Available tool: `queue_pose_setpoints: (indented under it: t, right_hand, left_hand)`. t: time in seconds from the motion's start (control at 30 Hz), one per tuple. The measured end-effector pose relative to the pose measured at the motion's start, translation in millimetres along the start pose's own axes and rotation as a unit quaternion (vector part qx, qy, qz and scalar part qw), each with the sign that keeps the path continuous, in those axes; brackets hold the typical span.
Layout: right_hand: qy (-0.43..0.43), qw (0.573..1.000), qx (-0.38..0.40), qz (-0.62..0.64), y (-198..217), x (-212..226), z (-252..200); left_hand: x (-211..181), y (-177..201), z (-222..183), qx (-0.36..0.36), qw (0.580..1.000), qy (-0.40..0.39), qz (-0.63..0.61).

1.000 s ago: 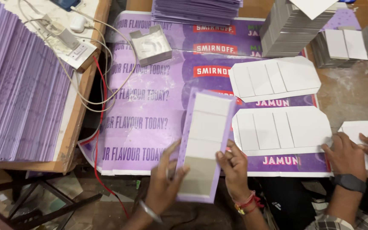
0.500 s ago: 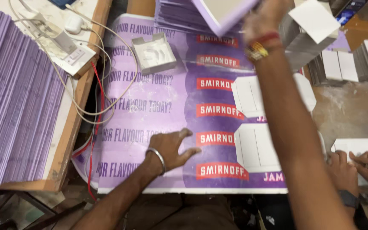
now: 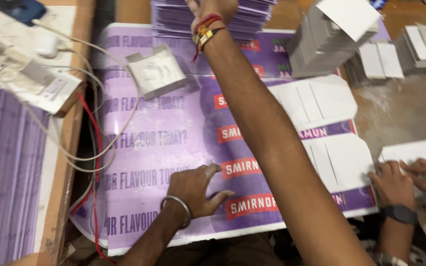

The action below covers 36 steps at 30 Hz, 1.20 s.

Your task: The person folds and assembles small white cardboard boxes from flat sheets. They repeatedly fold along creases, tuck flaps, and stack completed boxes on the table.

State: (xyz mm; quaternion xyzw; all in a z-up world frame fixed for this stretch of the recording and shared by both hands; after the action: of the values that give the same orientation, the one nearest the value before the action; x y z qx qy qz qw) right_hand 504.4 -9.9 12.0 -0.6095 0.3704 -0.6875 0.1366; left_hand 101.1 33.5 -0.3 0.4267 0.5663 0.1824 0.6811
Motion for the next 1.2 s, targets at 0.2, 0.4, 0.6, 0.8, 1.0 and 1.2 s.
queue_pose_setpoints:
  t: [0.2,0.4,0.6,0.8,1.0,1.2]
  right_hand:
    - [0.008,0.96,0.148,-0.236,60.8,83.3,-133.7]
    - [0.248,0.604,0.135,-0.745,193.8,181.5,-198.5]
    - [0.206,0.403,0.221,-0.864,206.4,189.6,-255.5]
    - [0.182,0.459,0.34,-0.801,196.3,165.4,-326.5]
    - [0.251,0.528,0.149,-0.798,229.3,230.3,-273.5]
    - [0.218,0.43,0.137,-0.866,290.7,263.0,-352.9]
  left_hand:
    - [0.0,1.7,-0.7,-0.022,1.0,0.009,-0.014]
    - [-0.3,-2.3,-1.8,-0.009,0.999,0.038,0.0]
    - [-6.9,6.7,-5.6,-0.12,0.991,0.045,-0.03]
    - [20.5,2.6,-33.3,-0.373,0.877,0.168,-0.252]
    - [19.3,-6.4,-59.6,-0.32,0.901,0.153,-0.249]
    - [11.5,-2.2,-55.3,-0.318,0.901,0.184,-0.231]
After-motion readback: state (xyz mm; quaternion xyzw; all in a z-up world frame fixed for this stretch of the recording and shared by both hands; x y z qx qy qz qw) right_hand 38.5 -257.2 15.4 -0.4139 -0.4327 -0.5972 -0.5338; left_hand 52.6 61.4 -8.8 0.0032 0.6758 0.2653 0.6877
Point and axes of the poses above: each hand's wrist, its own z-axis towards the middle knuckle, its own y-axis out of the back of the hand, x = y × z, the point moved 3 cm from there along z, towards the middle knuckle
